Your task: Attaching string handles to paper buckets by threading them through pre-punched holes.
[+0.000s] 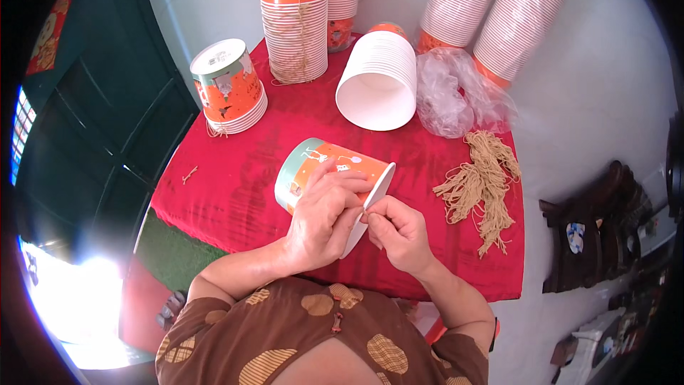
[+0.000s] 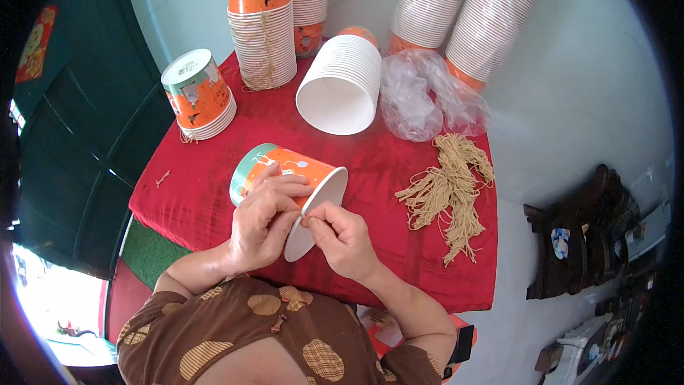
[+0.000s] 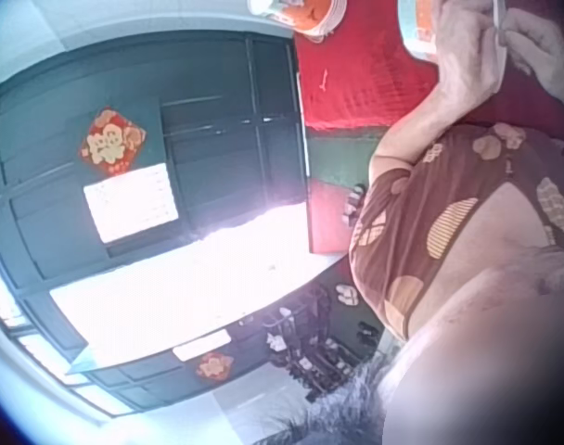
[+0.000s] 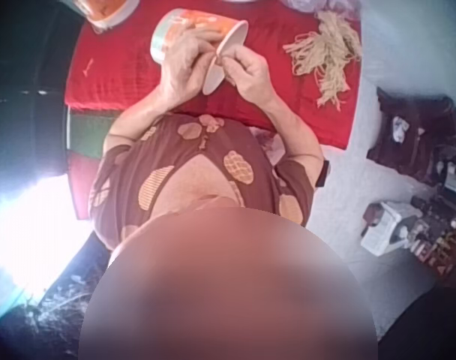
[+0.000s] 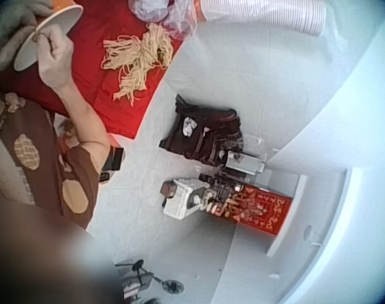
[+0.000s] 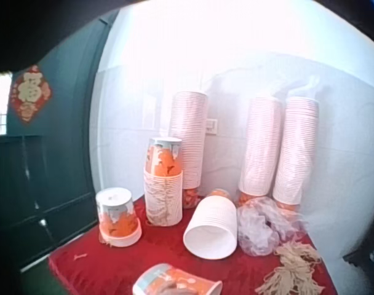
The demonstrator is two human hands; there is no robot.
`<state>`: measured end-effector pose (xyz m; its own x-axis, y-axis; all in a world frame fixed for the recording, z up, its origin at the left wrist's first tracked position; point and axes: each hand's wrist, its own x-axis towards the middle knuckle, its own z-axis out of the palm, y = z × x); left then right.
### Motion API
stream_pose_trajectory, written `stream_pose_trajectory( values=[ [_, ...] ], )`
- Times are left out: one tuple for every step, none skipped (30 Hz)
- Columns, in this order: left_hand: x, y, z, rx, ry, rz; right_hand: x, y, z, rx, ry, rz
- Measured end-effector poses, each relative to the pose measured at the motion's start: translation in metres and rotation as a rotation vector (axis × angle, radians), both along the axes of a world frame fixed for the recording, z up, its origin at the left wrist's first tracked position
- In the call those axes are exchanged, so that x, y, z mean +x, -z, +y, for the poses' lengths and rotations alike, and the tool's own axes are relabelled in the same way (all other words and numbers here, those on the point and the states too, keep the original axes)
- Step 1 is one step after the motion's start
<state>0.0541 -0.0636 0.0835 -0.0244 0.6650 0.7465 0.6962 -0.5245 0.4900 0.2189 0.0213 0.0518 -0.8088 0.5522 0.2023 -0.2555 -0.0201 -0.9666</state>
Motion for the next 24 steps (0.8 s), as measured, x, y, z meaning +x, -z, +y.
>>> stream_pose_trajectory(
  values=[
    [-0.001, -0.002, 0.001, 0.000, 0.003, 0.000, 0.000, -0.003, 0.002, 0.262, 0.107, 0.001],
    [-0.003, -0.004, 0.001, -0.021, -0.016, 0.022, -0.001, -0.005, 0.003, 0.524, 0.210, 0.003],
    [-0.006, -0.007, 0.002, -0.042, -0.035, 0.044, 0.000, -0.007, 0.005, 0.523, 0.208, 0.003],
    [-0.011, -0.007, 0.006, -0.040, -0.029, 0.033, 0.004, -0.009, 0.007, 0.581, 0.229, -0.049],
    [-0.014, -0.008, 0.010, -0.042, -0.017, -0.010, 0.006, -0.010, 0.009, 0.640, 0.247, -0.100],
    [-0.016, -0.010, 0.014, -0.045, -0.004, -0.055, 0.008, -0.010, 0.013, 0.640, 0.245, -0.100],
    [-0.019, -0.014, 0.015, -0.051, -0.005, -0.030, 0.010, -0.008, 0.018, 0.769, 0.254, -0.174],
    [-0.021, -0.015, 0.019, -0.050, -0.003, -0.030, 0.012, -0.005, 0.024, 0.898, 0.267, -0.250],
    [-0.023, -0.013, 0.022, -0.091, 0.015, -0.088, 0.014, -0.001, 0.030, 1.003, 0.248, -0.299],
    [-0.025, -0.011, 0.025, -0.134, 0.032, -0.147, 0.013, 0.007, 0.032, 1.003, 0.248, -0.301],
    [-0.025, -0.013, 0.028, -0.136, 0.045, -0.132, 0.015, 0.013, 0.033, 1.128, 0.219, -0.392],
    [-0.024, -0.016, 0.031, -0.132, 0.050, -0.128, 0.018, 0.016, 0.032, 1.250, 0.189, -0.485],
    [-0.021, -0.019, 0.033, -0.175, 0.062, -0.152, 0.019, 0.017, 0.029, 1.252, 0.196, -0.484],
    [-0.022, -0.019, 0.035, -0.223, 0.071, -0.183, 0.014, 0.019, 0.025, 1.257, 0.176, -0.502],
    [-0.023, -0.018, 0.039, -0.223, 0.072, -0.185, 0.009, 0.022, 0.022, 1.262, 0.157, -0.521],
    [-0.023, -0.016, 0.042, -0.232, 0.069, -0.201, 0.005, 0.026, 0.021, 1.298, 0.166, -0.501],
    [-0.024, -0.013, 0.045, -0.244, 0.065, -0.217, 0.000, 0.030, 0.019, 1.297, 0.164, -0.503],
    [-0.026, -0.012, 0.048, -0.245, 0.064, -0.219, -0.004, 0.033, 0.018, 1.336, 0.201, -0.444],
    [-0.027, -0.012, 0.050, -0.299, 0.061, -0.248, -0.007, 0.036, 0.018, 1.374, 0.239, -0.385],
    [-0.028, -0.012, 0.053, -0.352, 0.057, -0.277, -0.010, 0.041, 0.019, 1.373, 0.239, -0.385],
    [-0.029, -0.012, 0.054, -0.352, 0.058, -0.277, -0.013, 0.047, 0.022, 1.402, 0.256, -0.283],
    [-0.030, -0.013, 0.055, -0.255, 0.061, -0.280, -0.014, 0.050, 0.023, 1.428, 0.273, -0.180],
    [-0.031, -0.013, 0.055, -0.158, 0.060, -0.282, -0.015, 0.047, 0.023, 1.428, 0.272, -0.178],
    [-0.034, -0.015, 0.051, -0.121, 0.042, -0.225, -0.016, 0.043, 0.022, 1.400, 0.310, -0.156]
  ],
)
